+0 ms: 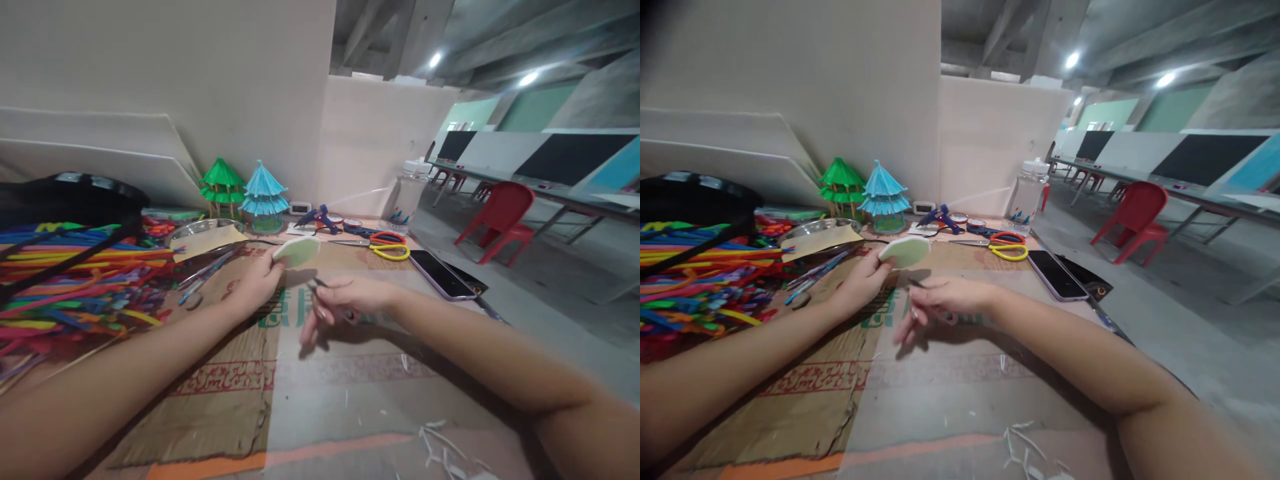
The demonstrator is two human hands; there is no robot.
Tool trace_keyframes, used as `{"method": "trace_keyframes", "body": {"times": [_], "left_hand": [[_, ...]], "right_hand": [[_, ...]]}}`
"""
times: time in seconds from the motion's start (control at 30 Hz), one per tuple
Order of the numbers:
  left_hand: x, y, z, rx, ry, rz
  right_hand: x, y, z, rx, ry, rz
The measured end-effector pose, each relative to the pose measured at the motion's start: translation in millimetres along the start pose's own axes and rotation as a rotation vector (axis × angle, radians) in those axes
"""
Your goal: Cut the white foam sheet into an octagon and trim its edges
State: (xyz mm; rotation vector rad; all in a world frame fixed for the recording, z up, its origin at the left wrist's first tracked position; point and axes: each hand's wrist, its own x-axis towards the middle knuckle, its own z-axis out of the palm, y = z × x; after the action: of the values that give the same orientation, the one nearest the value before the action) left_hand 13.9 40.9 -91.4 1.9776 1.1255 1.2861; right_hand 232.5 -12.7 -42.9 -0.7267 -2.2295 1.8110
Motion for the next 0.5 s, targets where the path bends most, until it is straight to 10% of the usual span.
{"method": "trace_keyframes", "body": {"times": [0.17, 0.5], "left_hand": [[7.6, -10.0, -5.2, -0.126, 0.168, -0.068], [21.0, -41.5, -7.7, -0.212, 0.240, -0.125]], "right_hand": [[9.5, 7.1, -19.0, -0.568, 0.423, 0.024], [85.7, 14.0, -29.9, -0.363, 0.254, -0.087]]}}
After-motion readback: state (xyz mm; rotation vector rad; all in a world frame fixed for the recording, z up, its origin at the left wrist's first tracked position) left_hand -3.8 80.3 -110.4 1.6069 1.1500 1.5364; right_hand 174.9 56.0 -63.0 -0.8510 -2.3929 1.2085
